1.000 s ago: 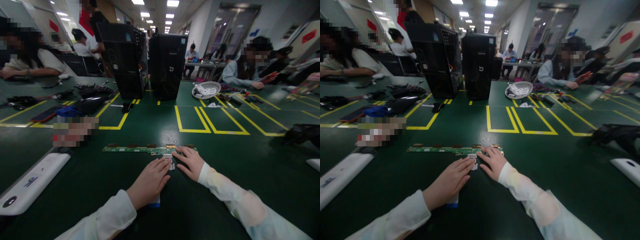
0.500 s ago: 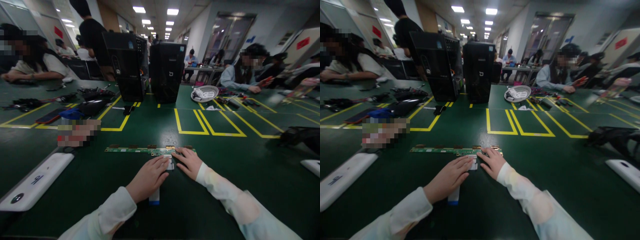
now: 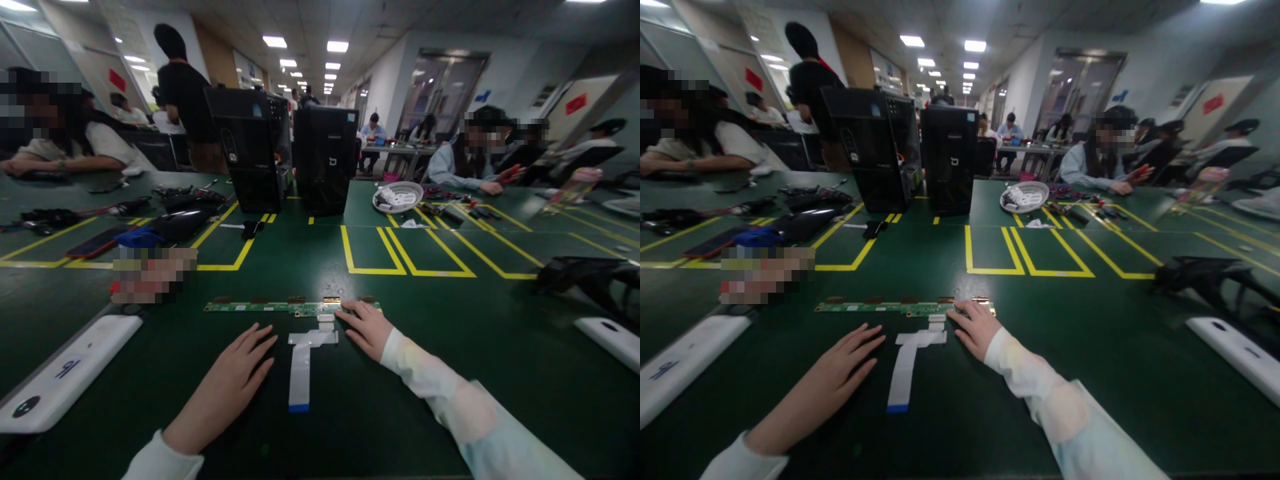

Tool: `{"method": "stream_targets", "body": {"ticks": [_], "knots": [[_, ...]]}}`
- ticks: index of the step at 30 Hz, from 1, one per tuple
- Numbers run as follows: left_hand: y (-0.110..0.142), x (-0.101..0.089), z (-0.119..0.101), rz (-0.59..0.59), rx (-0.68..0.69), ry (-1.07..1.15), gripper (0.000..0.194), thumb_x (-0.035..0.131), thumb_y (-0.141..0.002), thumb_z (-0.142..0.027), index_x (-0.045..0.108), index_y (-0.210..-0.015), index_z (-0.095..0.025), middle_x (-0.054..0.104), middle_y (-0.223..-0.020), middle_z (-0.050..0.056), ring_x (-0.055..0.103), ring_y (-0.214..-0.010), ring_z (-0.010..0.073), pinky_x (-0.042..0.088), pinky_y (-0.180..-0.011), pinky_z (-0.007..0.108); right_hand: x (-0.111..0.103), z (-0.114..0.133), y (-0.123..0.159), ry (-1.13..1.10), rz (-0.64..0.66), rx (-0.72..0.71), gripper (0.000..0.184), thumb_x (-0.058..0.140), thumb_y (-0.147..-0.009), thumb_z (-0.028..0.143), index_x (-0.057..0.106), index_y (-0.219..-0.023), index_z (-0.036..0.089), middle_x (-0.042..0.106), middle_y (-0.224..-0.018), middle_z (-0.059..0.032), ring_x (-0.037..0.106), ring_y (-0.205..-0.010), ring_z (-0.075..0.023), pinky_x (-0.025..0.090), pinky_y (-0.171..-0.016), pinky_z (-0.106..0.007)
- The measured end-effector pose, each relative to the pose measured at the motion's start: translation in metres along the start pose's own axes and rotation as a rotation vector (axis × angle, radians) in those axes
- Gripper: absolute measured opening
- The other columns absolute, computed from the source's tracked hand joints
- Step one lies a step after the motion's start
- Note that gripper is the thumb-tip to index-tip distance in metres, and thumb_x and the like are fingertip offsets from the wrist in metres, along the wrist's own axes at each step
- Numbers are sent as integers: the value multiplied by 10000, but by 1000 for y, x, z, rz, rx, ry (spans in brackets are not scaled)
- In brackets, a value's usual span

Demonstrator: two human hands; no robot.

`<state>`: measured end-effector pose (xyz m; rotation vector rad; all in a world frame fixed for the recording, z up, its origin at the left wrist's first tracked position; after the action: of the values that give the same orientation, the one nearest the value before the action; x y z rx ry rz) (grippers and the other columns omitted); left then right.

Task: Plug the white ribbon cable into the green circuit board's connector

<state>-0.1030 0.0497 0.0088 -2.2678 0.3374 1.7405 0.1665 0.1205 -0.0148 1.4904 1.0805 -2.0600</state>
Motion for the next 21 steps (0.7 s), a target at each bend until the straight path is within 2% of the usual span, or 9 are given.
{"method": "stream_targets", "body": {"ticks": [4,7,10,13,17,21], "knots": [[32,10,31,-100,-41,-73,492,399,-948,-449,446,-1418,-312,437,-1500,27,410,-1369,285,385,-1092,527,-5,1,1,-3,-10,-3,435,415,-928,195,529,-1347,176,477,-1373,-171,426,-1285,-281,396,-1047,-515],[45,17,44,-178,-56,-94,506,401,-948,-443,419,-1434,-307,429,-1507,31,407,-1373,271,367,-1102,526,-11,8,0,-6,-20,-22,445,397,-915,144,549,-1327,213,468,-1393,-156,389,-1327,-277,362,-1071,-537],[47,17,44,-240,-86,-105,508,391,-947,-442,445,-1422,-272,458,-1488,52,423,-1363,277,354,-1109,538,-14,20,-3,-47,-17,-67,414,395,-932,180,568,-1306,218,469,-1398,-145,368,-1346,-270,348,-1086,-531],[44,13,37,-284,-112,-117,510,377,-943,-450,506,-1380,-219,514,-1438,91,472,-1325,296,373,-1096,545,-13,30,-6,-87,23,-85,418,409,-962,322,551,-1339,210,438,-1425,-153,348,-1358,-281,329,-1101,-521],[40,9,31,-306,-126,-117,500,378,-939,-446,543,-1342,-199,553,-1396,105,506,-1293,296,395,-1083,532,-8,35,-7,-64,110,-50,517,423,-950,484,505,-1400,243,365,-1481,-165,290,-1394,-319,281,-1113,-556],[38,7,31,-300,-130,-108,494,370,-942,-450,549,-1331,-205,568,-1377,102,517,-1280,286,406,-1075,523,-3,34,-8,-34,199,-8,558,439,-935,535,476,-1426,272,337,-1512,-162,259,-1414,-337,254,-1116,-579]]}}
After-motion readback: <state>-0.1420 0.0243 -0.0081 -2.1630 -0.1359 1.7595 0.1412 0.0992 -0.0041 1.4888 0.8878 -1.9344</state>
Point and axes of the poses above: each hand's wrist, its own y-axis away from the middle knuckle, its own x-axis out of the palm, z = x × y, the point moved 6 cm from there along -y, towards the middle knuckle
